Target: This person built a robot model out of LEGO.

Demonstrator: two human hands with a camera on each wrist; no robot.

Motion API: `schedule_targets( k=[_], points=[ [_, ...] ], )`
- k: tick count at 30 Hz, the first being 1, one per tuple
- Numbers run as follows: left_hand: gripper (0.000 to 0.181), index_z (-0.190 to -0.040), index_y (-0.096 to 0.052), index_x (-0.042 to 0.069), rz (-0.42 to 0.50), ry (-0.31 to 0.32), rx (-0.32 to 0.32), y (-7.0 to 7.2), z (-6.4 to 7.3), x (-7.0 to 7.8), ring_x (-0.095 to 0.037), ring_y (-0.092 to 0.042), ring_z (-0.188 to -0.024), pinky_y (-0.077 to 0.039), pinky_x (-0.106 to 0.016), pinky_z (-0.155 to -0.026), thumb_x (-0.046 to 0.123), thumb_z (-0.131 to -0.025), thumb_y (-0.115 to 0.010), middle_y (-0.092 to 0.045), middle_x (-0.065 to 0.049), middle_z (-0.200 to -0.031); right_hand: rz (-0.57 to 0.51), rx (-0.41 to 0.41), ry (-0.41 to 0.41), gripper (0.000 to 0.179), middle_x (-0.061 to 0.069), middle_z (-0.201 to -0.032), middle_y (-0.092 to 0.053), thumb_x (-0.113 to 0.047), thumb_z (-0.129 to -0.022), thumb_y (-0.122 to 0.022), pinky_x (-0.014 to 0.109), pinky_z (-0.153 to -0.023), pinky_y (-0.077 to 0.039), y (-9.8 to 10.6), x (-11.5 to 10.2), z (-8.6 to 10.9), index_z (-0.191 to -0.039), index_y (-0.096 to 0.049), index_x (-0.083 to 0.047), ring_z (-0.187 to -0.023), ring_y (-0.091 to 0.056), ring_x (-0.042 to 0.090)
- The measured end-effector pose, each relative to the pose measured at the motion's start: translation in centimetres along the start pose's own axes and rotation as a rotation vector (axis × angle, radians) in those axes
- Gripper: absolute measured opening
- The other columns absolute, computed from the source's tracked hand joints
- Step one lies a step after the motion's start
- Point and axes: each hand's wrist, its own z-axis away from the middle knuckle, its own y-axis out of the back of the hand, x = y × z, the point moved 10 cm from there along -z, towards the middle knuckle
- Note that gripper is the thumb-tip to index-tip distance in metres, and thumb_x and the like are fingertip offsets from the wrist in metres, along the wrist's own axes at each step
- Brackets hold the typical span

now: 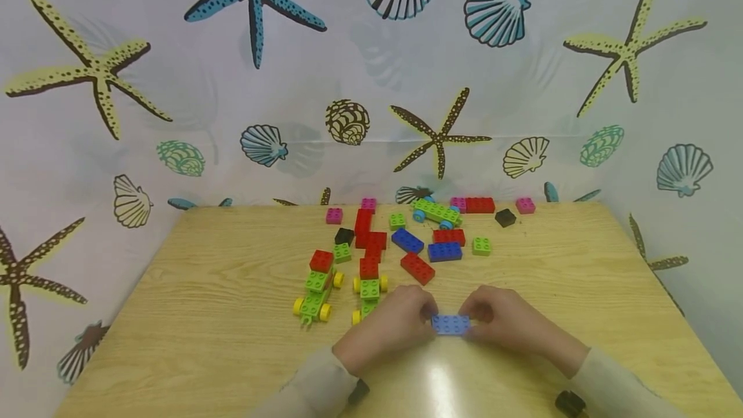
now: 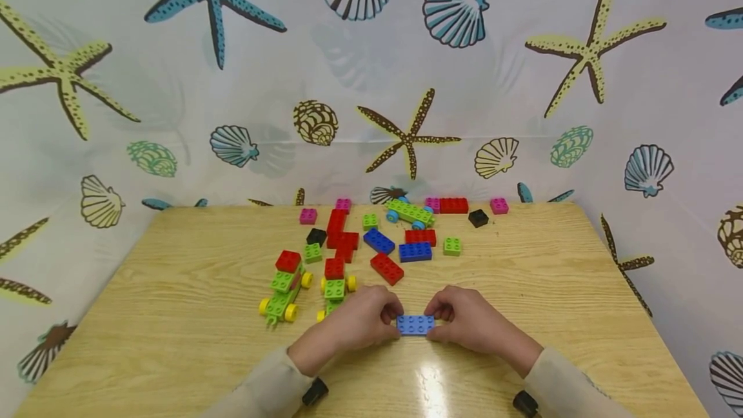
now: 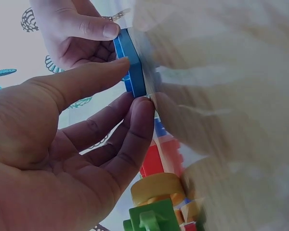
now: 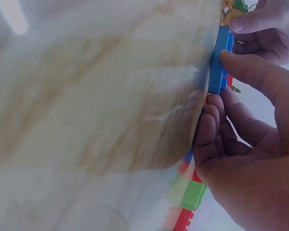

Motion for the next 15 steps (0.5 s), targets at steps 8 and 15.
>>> schedule_targets(
  k=[8,15],
  points=[
    [0.022,-0.117,-0.084,0.011,-0.012,0.0,0.005,-0.2,-0.1,-0.1,-0.014,-0.059,-0.096,-0.057,-0.034,-0.096,0.013,-0.096,-0.087,-0.074,0.003,-0.105,0.001,-0.016,0.008,0.022,-0.005,-0.109,-0.077,-0.021,-0.093,-0.09,0.042,-0.094,-0.063,0.0,-0.1,0.0,-0.113,-0.081,-0.02,-0.102,-0.069,0.014],
    [0.022,-0.117,-0.083,0.01,-0.022,-0.012,0.004,-0.1,0.1,0.1,-0.013,-0.059,-0.097,-0.057,-0.032,-0.096,0.015,-0.096,-0.087,-0.074,0.002,-0.105,0.008,-0.017,-0.021,0.026,-0.004,-0.113,-0.079,-0.022,-0.097,-0.086,0.04,-0.097,-0.064,1.3,-0.7,-1.1,-0.122,-0.081,-0.017,-0.104,-0.069,0.014]
  ],
)
